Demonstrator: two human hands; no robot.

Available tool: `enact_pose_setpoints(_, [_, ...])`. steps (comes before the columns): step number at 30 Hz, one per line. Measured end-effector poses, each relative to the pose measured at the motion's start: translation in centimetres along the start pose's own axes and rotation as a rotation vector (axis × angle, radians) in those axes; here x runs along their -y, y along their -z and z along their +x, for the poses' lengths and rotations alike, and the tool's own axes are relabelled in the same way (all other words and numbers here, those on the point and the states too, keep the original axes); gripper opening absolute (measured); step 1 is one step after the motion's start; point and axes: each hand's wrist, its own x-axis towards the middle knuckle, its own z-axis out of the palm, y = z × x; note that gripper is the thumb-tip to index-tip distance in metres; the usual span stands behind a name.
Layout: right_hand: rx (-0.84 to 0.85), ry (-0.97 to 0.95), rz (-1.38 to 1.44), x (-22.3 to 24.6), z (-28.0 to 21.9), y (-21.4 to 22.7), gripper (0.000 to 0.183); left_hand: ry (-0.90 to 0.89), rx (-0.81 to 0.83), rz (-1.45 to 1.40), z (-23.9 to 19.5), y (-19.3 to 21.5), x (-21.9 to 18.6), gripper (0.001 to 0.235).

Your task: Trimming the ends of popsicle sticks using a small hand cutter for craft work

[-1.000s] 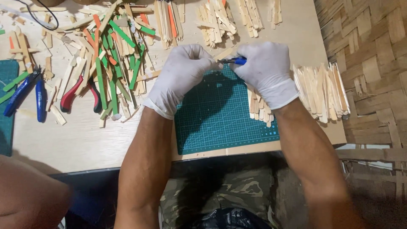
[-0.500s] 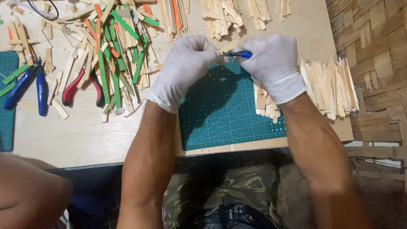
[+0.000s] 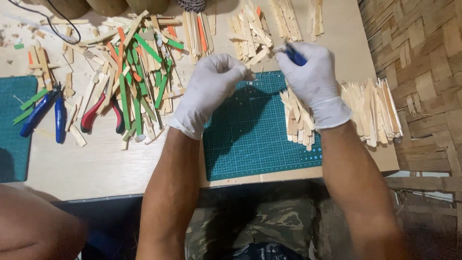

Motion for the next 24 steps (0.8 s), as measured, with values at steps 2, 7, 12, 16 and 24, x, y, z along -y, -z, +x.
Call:
enact_pose_setpoints(2, [0.096,-0.173,0.308,-0.2,0.5,0.4,0.024,0.02,-0.014,0.067,0.0,-0.4,-0.2,0.007])
enact_pose_setpoints(7, [0.211,-0.406,0.693,0.2,0.4,0.5,0.023,0.003,-0.013,0.145,0.1,-1.1,0.2,0.006])
enact_pose_setpoints(12, [0.206,-0.48,0.59,0.9,0.4,0.5,0.013,0.018,-0.002,0.167,0.2,-1.5,0.6,0.006])
enact_pose_setpoints(16, [0.18,-0.459,0.626,-0.2,0.5,0.6,0.012,0.042,0.017,0.118,0.0,-1.7,0.1,0.006])
enact_pose_setpoints(24, [0.048,-0.475,0.704,-1.1,0.9,1.7,0.015,-0.049,-0.432,0.323,0.4,-1.1,0.2,0.033])
